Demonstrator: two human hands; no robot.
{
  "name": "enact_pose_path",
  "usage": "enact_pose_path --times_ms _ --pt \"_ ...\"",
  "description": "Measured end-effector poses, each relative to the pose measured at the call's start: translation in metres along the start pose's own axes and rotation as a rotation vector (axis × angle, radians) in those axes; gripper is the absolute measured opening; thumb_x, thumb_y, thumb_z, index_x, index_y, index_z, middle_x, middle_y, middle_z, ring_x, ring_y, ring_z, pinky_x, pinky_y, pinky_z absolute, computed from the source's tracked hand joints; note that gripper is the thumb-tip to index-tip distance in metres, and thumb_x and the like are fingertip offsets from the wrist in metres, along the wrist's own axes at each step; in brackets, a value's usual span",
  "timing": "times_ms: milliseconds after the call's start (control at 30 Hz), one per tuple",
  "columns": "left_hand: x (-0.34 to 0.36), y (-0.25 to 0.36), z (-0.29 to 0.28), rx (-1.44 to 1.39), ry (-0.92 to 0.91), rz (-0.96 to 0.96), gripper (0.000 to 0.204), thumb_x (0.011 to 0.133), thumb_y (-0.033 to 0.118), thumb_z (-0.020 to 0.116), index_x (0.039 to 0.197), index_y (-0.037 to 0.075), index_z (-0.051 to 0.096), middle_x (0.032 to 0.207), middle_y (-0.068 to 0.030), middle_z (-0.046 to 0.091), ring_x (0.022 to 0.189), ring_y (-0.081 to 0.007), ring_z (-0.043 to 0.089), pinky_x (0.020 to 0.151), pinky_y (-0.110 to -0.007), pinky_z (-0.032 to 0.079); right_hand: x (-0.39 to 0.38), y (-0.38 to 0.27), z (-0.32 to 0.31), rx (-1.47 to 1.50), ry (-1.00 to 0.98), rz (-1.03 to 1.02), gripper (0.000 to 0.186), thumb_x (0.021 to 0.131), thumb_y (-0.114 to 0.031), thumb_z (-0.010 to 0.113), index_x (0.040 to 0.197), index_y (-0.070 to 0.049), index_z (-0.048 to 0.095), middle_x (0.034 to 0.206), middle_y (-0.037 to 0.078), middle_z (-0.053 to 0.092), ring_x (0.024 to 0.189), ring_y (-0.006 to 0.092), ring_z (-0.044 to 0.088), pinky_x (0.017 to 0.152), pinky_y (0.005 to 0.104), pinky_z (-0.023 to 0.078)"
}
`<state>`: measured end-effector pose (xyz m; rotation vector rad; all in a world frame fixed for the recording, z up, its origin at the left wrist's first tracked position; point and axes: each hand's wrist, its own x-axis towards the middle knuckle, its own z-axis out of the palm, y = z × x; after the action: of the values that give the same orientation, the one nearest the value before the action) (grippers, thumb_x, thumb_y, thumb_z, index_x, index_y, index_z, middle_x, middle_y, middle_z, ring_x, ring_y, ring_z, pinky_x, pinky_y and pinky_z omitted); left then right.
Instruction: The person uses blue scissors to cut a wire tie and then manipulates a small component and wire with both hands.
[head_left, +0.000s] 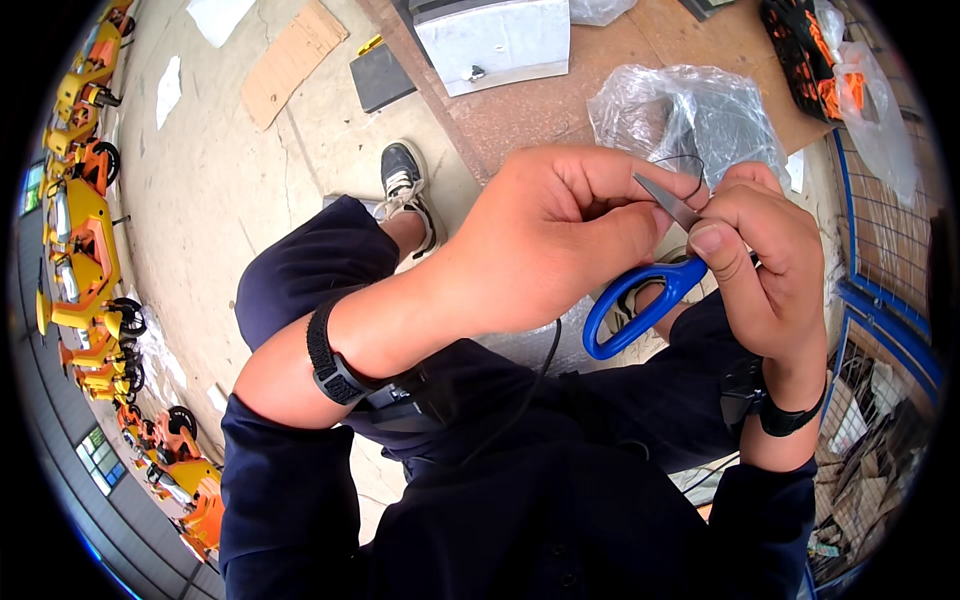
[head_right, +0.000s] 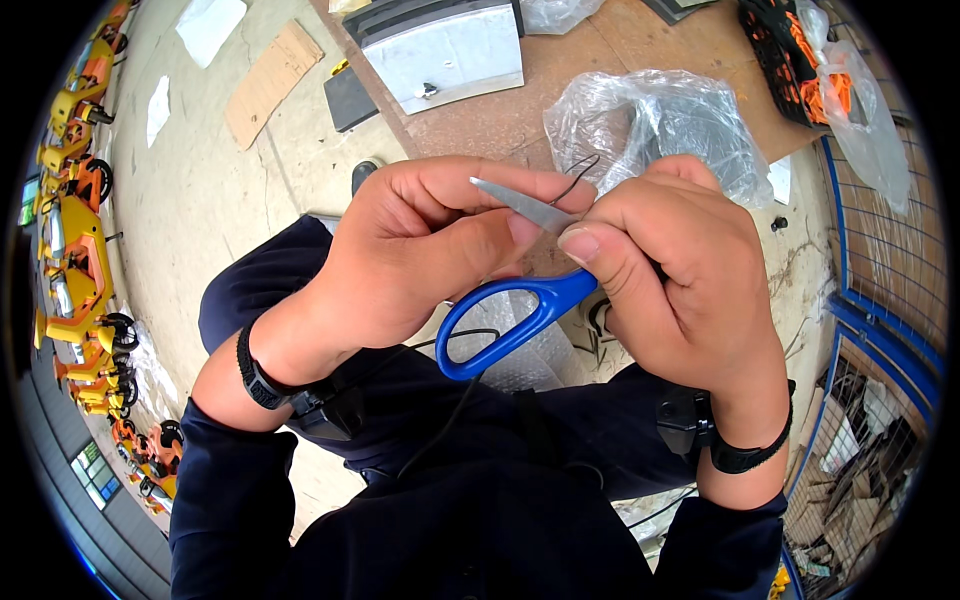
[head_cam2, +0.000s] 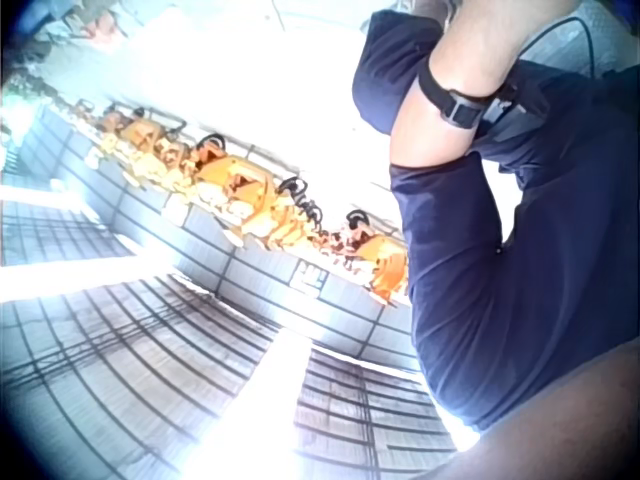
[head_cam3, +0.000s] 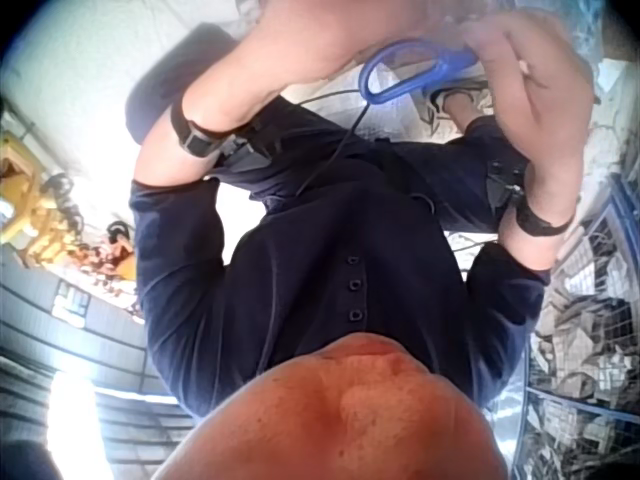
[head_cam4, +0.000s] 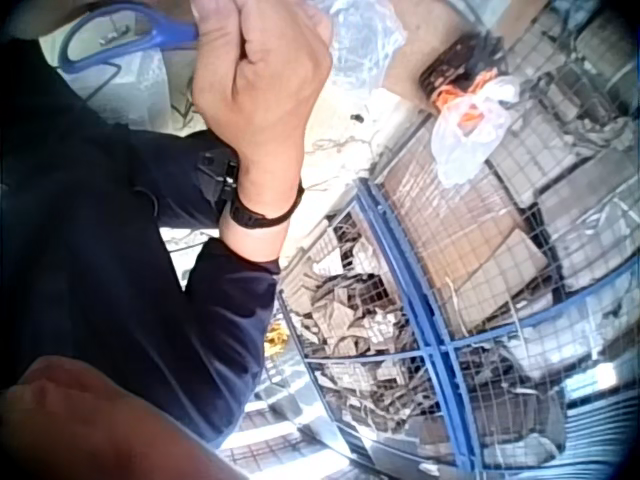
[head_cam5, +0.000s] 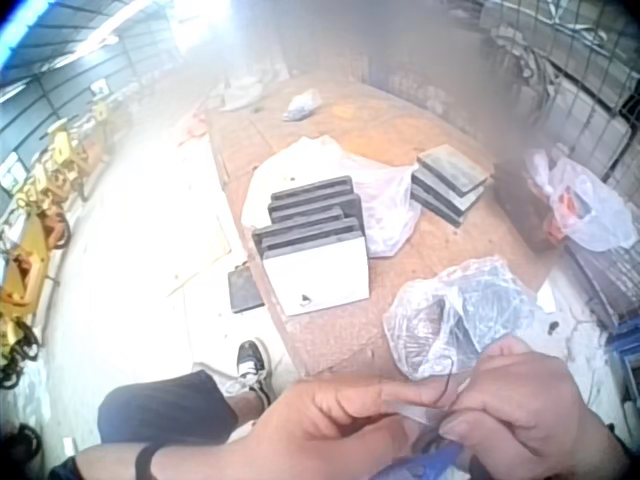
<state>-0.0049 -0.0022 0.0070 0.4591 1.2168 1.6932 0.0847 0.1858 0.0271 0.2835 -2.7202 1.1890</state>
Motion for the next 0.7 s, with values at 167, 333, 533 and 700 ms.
enact_pose_path --times_ms 167,333,533,700 --pt "-0.0006 0.0002 0.0008 -0.018 0.002 -0.011 0.025 0.093 -0.001 0.052 0.115 -0.001 0.065 0.087 -0.0009 0.068 0.066 0.0008 0.049 0.058 -0.015 0.040 0.0001 -0.0017 -0.0020 -0.003 -0.012 0.015 0.013 0.084 -0.013 0.064 0.073 -0.006 0.060 0.057 0.004 0.053 0.052 0.0216 0.050 0.063 0.0310 0.037" --pt "0.0018 -0.0030 -0.0001 -0.076 -0.008 -0.006 0.020 0.094 -0.001 0.054 0.111 -0.004 0.064 0.104 -0.0099 0.068 0.088 -0.0093 0.063 0.078 -0.022 0.053 -0.0006 0.0000 -0.0014 -0.028 0.013 0.044 0.014 0.084 -0.013 0.064 0.072 -0.005 0.061 0.058 0.005 0.055 0.051 0.0217 0.051 0.064 0.0308 0.038" --pt "0.0013 -0.0041 0.0015 -0.004 0.021 0.024 0.019 0.094 0.000 0.054 0.110 -0.006 0.063 0.109 -0.0141 0.067 0.095 -0.0145 0.065 0.086 -0.027 0.055 -0.0012 0.0000 -0.0034 -0.009 0.011 0.069 0.015 0.085 -0.013 0.063 0.073 -0.004 0.061 0.059 0.005 0.056 0.052 0.0218 0.050 0.065 0.0306 0.039" --pt "0.0013 -0.0065 0.0008 0.054 0.033 0.042 0.018 0.094 0.000 0.054 0.108 -0.007 0.063 0.104 -0.0135 0.068 0.092 -0.0138 0.065 0.081 -0.026 0.056 -0.0022 0.0013 -0.0047 -0.011 0.017 0.068 0.015 0.086 -0.013 0.063 0.074 -0.004 0.062 0.061 0.005 0.057 0.054 0.0219 0.050 0.065 0.0307 0.039"
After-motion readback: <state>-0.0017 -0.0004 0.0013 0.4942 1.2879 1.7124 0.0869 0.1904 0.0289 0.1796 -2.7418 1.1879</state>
